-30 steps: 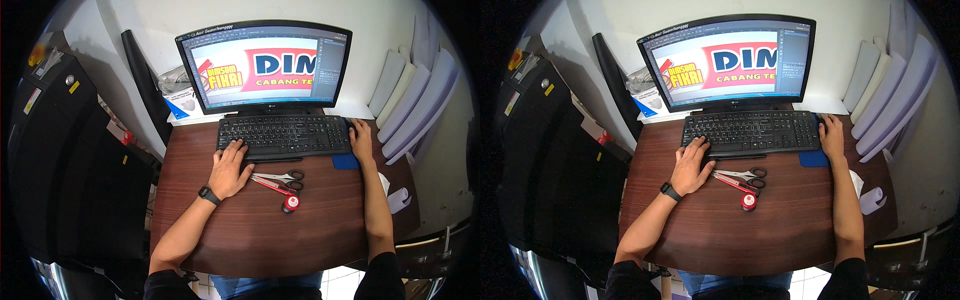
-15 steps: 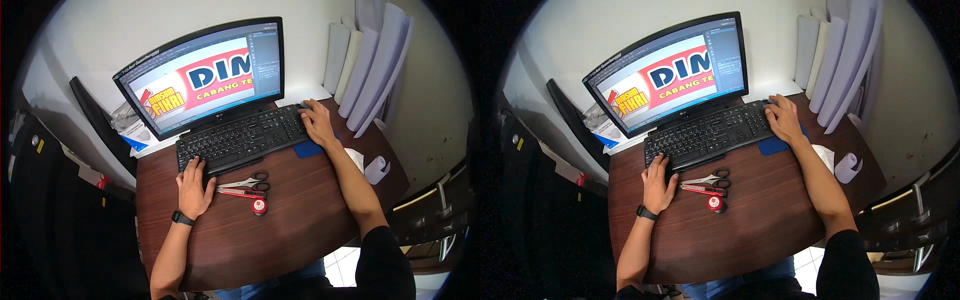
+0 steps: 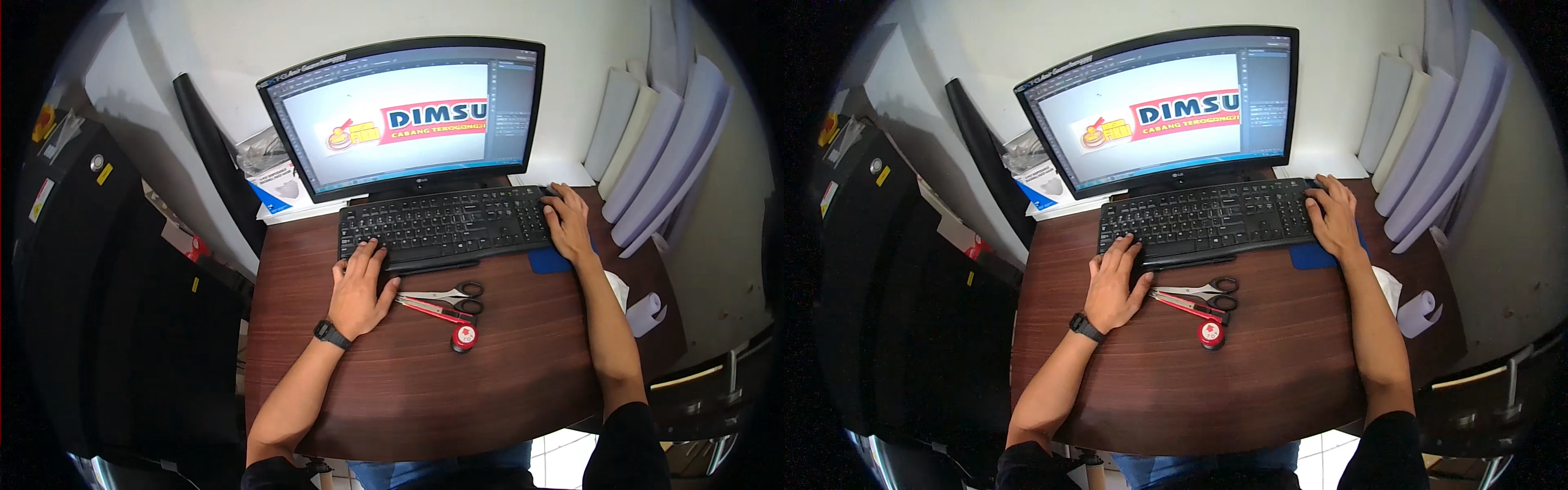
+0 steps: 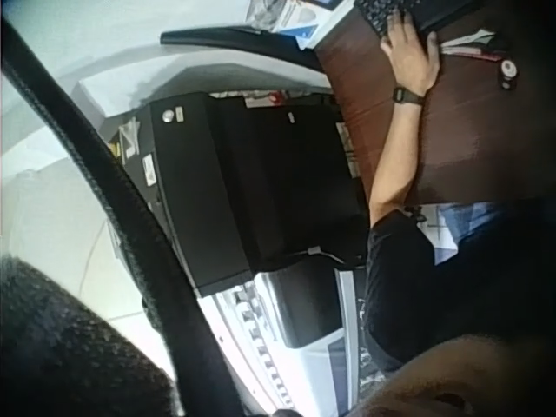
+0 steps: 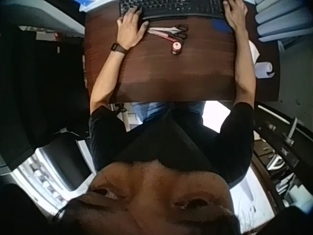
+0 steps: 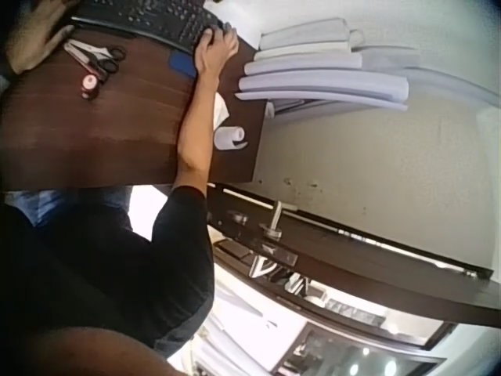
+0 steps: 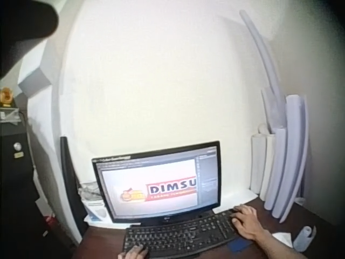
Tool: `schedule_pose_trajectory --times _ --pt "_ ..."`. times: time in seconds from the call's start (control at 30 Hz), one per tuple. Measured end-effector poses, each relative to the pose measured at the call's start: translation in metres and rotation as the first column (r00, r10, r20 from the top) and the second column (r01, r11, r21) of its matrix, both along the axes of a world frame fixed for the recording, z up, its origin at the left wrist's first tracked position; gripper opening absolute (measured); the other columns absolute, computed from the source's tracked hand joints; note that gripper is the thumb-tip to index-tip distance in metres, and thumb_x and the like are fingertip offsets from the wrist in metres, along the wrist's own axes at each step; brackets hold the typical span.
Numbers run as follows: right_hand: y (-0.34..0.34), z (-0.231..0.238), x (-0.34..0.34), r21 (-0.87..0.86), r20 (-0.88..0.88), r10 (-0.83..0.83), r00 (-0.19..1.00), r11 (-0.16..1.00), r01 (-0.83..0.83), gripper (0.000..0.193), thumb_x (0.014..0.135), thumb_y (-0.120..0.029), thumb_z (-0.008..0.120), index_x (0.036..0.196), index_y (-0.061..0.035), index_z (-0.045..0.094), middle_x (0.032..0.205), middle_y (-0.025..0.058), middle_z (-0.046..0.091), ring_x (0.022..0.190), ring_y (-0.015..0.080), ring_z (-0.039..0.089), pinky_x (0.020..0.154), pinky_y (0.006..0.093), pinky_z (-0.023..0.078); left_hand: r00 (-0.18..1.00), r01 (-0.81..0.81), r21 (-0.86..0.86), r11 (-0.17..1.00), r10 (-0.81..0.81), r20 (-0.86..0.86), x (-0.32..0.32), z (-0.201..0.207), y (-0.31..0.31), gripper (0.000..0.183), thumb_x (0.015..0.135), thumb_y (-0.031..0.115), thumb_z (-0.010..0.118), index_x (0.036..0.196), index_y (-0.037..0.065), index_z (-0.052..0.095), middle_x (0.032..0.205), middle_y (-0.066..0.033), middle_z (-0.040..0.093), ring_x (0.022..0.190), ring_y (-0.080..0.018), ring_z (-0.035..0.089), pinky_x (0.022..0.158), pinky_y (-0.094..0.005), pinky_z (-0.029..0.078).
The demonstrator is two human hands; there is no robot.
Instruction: Creating and editing a logo or banner design using graphic software on a computer.
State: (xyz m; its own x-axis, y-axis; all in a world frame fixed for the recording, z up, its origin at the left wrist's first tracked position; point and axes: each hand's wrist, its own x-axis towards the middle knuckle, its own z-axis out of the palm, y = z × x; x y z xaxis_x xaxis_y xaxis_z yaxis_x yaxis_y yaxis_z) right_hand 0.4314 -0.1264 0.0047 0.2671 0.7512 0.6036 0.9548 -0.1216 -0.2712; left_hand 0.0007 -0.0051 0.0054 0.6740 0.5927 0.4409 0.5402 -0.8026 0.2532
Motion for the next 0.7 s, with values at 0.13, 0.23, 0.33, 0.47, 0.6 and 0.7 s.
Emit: schedule_pose_trajectory --times 0.13,0.23,0.33,0.47,0.6,0.7 --pt "-0.001 0.002 0.0 -0.027 0.007 -0.01 1.0 1.0 0.01 0.032 0.1 -0.027 0.055 0.118 -0.0064 0.072 0.142 0.0166 0.057 0.142 0.036 0.043 0.118 0.0504 0.026 1.0 -0.001 0.01 1.0 0.001 -0.002 0.0 -0.001 0.001 0.057 0.096 0.03 0.065 0.143 0.002 0.05 0.154 -0.0209 0.044 0.144 -0.0358 0.04 0.112 -0.0487 0.03" --pt "0.0 0.0 0.002 0.044 0.016 -0.021 1.0 0.999 0.02 0.033 0.1 -0.026 0.055 0.123 -0.0056 0.069 0.142 0.0173 0.057 0.14 0.0362 0.045 0.117 0.0492 0.029 1.0 -0.007 0.003 1.0 0.007 0.02 0.001 -0.001 0.0 0.059 0.095 0.032 0.066 0.143 0.001 0.051 0.153 -0.0208 0.045 0.142 -0.0359 0.042 0.11 -0.0471 0.032" --pt "0.003 -0.002 0.002 0.08 -0.011 -0.092 0.996 0.993 0.092 0.034 0.102 -0.025 0.054 0.127 -0.0055 0.067 0.14 0.0177 0.058 0.135 0.0364 0.049 0.113 0.049 0.034 0.999 -0.039 -0.053 0.998 0.039 0.01 0.001 0.002 -0.002 0.061 0.094 0.034 0.067 0.143 0.001 0.05 0.152 -0.0201 0.046 0.14 -0.0351 0.043 0.109 -0.0463 0.033" --pt "0.007 -0.014 0.023 0.083 -0.102 -0.175 0.979 0.98 0.184 0.034 0.103 -0.026 0.054 0.129 -0.0083 0.067 0.138 0.0178 0.058 0.132 0.0359 0.051 0.109 0.0483 0.04 1.0 -0.017 0.008 1.0 0.017 0.025 0.001 -0.001 0.001 0.063 0.093 0.035 0.067 0.144 0.002 0.05 0.151 -0.02 0.046 0.14 -0.035 0.042 0.111 -0.0468 0.032" --pt "0.009 -0.024 0.035 0.063 -0.134 -0.174 0.976 0.981 0.183 0.033 0.1 -0.021 0.059 0.13 -0.0084 0.067 0.138 0.0179 0.057 0.13 0.0362 0.052 0.109 0.0447 0.043 1.0 0.001 0.04 0.999 -0.002 0.01 0.0 -0.005 0.003 0.062 0.094 0.035 0.066 0.143 0.001 0.05 0.152 -0.0209 0.045 0.142 -0.0355 0.04 0.113 -0.0492 0.03" --pt "0.009 -0.026 0.035 0.062 -0.123 -0.162 0.979 0.983 0.17 0.033 0.098 -0.016 0.063 0.13 -0.0079 0.067 0.138 0.0178 0.057 0.13 0.0366 0.052 0.109 0.0442 0.043 1.0 0.006 0.025 1.0 -0.006 0.01 0.0 -0.005 0.003 0.061 0.095 0.036 0.065 0.143 0.001 0.05 0.153 -0.0209 0.045 0.144 -0.0357 0.038 0.114 -0.0503 0.029"
